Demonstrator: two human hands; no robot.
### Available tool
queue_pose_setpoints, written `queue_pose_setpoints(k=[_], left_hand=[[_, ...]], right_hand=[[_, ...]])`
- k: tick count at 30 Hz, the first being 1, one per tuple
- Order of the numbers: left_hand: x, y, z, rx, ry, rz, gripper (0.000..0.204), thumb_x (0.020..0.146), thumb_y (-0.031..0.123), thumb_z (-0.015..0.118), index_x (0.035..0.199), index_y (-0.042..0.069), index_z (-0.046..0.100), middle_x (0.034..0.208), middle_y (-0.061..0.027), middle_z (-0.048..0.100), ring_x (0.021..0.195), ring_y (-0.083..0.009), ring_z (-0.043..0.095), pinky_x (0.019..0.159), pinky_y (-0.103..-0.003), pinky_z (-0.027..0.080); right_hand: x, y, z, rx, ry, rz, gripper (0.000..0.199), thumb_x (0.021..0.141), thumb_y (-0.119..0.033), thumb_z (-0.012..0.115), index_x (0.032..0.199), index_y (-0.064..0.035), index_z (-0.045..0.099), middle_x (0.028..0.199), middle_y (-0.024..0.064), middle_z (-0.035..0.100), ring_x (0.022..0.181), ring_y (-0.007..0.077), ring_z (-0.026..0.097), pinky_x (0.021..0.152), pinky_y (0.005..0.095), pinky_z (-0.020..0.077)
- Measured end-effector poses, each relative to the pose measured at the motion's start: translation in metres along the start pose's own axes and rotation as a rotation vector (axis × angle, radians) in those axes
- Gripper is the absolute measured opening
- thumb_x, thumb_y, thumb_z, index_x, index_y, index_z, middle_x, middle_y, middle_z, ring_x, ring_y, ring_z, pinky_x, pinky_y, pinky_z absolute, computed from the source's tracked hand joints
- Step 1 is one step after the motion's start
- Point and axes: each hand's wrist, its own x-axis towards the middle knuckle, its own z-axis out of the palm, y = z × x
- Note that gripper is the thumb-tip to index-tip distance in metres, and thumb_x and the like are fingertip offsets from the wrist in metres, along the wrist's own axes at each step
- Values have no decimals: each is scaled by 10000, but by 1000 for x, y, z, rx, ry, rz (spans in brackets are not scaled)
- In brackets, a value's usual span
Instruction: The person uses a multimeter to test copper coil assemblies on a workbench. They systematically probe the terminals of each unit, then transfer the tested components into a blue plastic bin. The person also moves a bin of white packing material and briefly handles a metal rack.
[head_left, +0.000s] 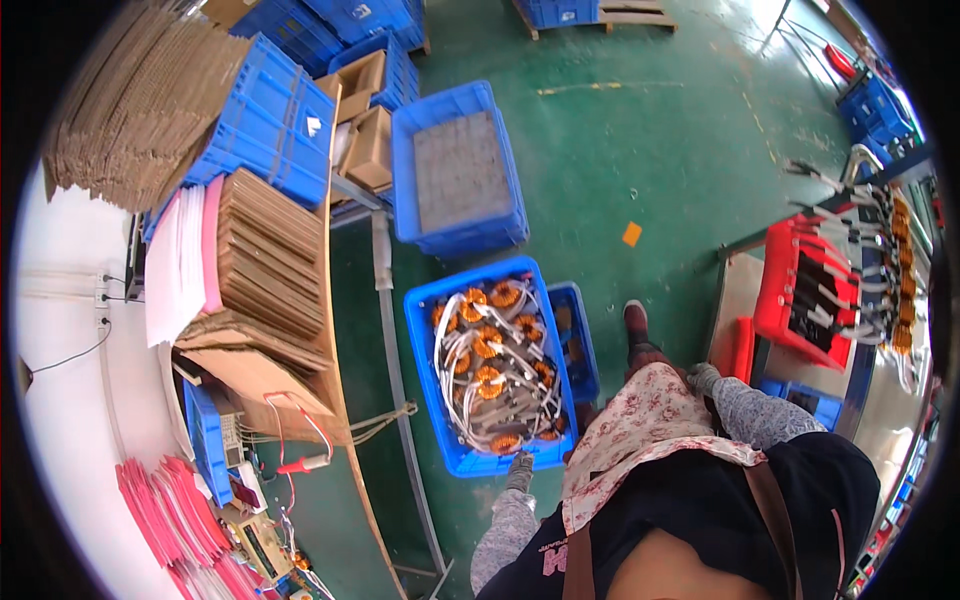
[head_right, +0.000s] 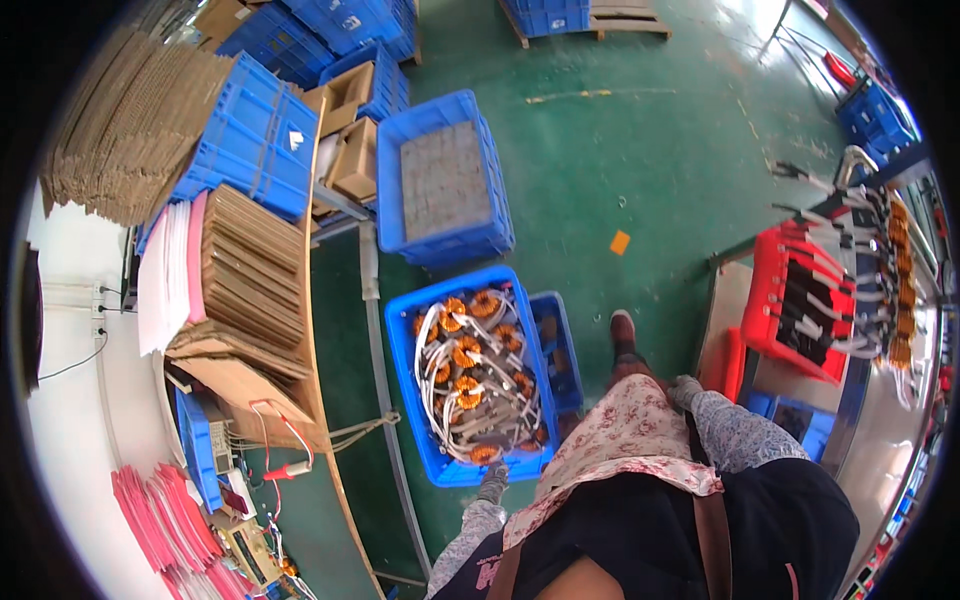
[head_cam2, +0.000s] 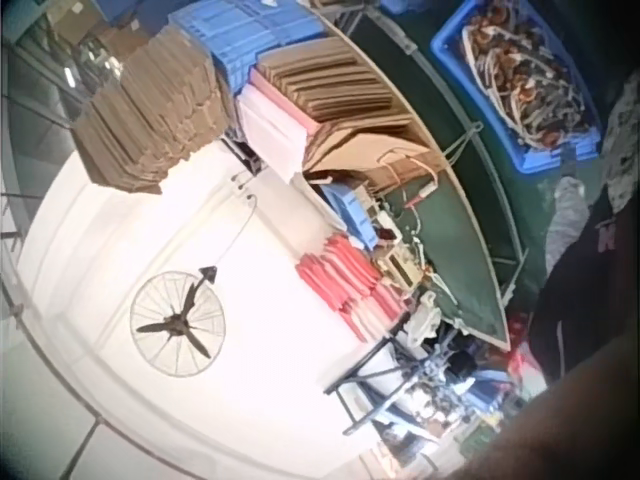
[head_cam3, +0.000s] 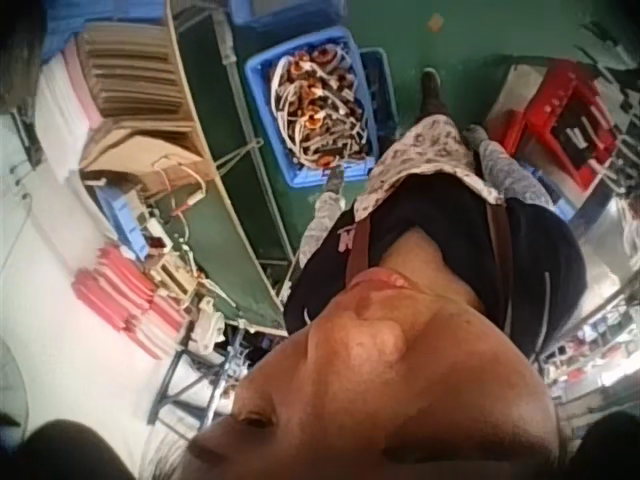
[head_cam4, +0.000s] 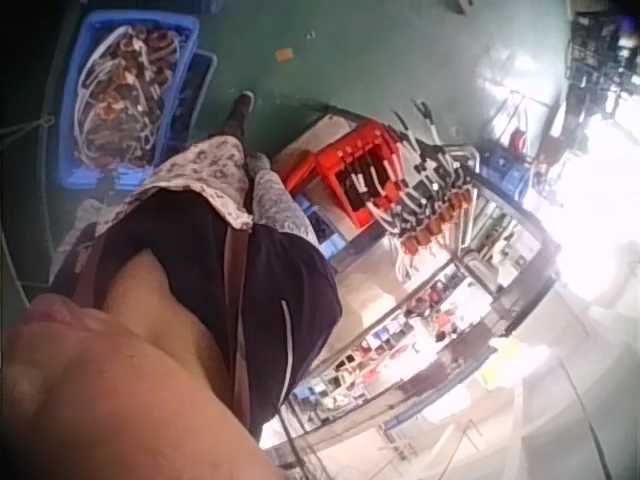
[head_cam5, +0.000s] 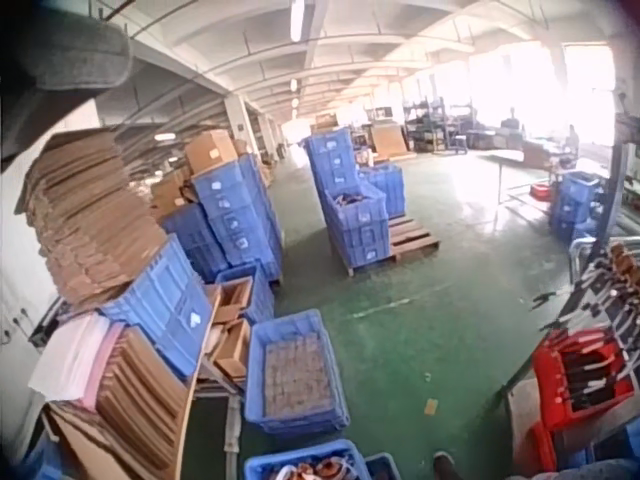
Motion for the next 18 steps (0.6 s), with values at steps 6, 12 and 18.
queue_pose_setpoints(k=[6, 12, 18], left_hand=[[55, 114, 31, -294, -104, -210, 390, 848, 256, 511, 1179, 52, 485, 1098, -95, 556, 970, -137, 516, 843, -266, 408], [69, 264, 54, -305, 36, -179, 382, 848, 218, 503, 1185, 39, 476, 1107, -105, 547, 1003, -149, 503, 861, -265, 401], [129, 403, 10, -310, 189, -42, 376, 849, 180, 495, 1191, 26, 467, 1115, -114, 537, 1037, -162, 490, 879, -263, 394]], right_hand=[[126, 37, -91, -686, -311, -361, 288, 715, -272, 533, 919, -98, 639, 874, 145, 624, 864, 312, 584, 752, 364, 471], [300, -44, -257, -618, 110, -520, 202, 712, -188, 490, 809, -114, 650, 824, 94, 642, 760, 269, 618, 678, 354, 495], [446, -206, -345, -762, 392, -621, 254, 752, -212, 473, 899, -58, 612, 812, 63, 633, 733, 206, 605, 613, 324, 480]])
